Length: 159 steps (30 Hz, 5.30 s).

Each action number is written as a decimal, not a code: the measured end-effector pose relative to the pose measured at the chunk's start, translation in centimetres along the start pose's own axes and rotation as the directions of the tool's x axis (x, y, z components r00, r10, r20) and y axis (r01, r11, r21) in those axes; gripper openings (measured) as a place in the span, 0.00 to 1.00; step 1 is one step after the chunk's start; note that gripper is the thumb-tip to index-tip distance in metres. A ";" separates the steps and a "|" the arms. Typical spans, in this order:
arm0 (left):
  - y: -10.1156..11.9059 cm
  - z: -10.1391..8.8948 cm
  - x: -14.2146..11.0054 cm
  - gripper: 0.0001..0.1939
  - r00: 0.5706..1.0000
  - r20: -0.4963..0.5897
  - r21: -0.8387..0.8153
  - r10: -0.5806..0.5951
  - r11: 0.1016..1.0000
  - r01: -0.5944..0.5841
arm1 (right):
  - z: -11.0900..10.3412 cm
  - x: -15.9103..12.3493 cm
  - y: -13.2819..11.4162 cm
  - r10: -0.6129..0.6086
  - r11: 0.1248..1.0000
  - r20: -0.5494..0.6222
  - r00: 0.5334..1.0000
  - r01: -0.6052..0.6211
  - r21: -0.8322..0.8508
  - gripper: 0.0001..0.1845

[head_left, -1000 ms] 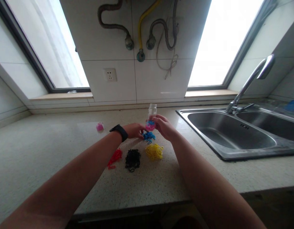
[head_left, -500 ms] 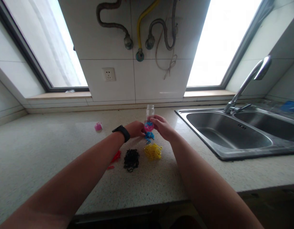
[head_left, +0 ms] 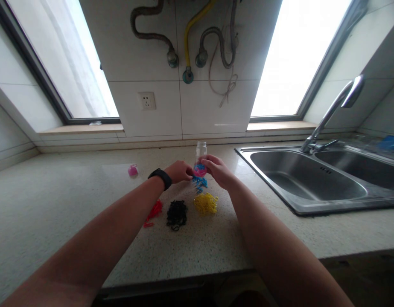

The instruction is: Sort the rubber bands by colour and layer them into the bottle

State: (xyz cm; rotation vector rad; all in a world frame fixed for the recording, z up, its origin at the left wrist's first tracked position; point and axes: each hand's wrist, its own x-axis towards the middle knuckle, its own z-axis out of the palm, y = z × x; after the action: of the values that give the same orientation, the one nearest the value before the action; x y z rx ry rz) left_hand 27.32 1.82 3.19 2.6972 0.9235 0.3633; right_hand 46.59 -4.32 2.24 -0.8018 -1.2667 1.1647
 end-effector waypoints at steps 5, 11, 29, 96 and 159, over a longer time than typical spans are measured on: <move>-1.1 -1.7 -0.6 0.12 0.997 -0.002 -0.192 -0.077 0.979 0.075 | 0.0 0.1 0.2 -0.026 0.998 0.005 1.000 0.027 -0.057 0.15; -1.8 -4.0 -1.5 0.11 0.981 -0.008 -0.572 -0.194 0.806 0.154 | -0.5 0.6 0.7 -0.093 0.982 -0.009 0.996 0.090 -0.168 0.15; 2.6 -12.6 -1.1 0.11 0.963 -0.243 -0.333 -0.121 0.942 0.035 | -0.9 0.6 2.8 -0.096 0.918 0.102 0.990 0.127 -0.376 0.14; 4.0 -11.3 -0.2 0.16 0.991 -0.118 -0.362 0.057 0.927 -0.096 | -0.2 0.2 1.7 -0.052 0.926 0.132 0.990 0.098 -0.364 0.18; 0.7 -1.7 -10.1 0.21 0.875 -0.246 -0.946 -0.418 0.300 -0.123 | -1.8 -0.2 0.2 0.201 0.296 0.207 0.958 0.142 -0.944 0.14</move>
State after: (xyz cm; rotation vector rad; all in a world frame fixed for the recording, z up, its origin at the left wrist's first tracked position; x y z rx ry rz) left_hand 19.47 -4.78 3.50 1.3562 0.6824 1.1320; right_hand 48.30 -4.16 1.68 -1.5776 -2.2818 0.3807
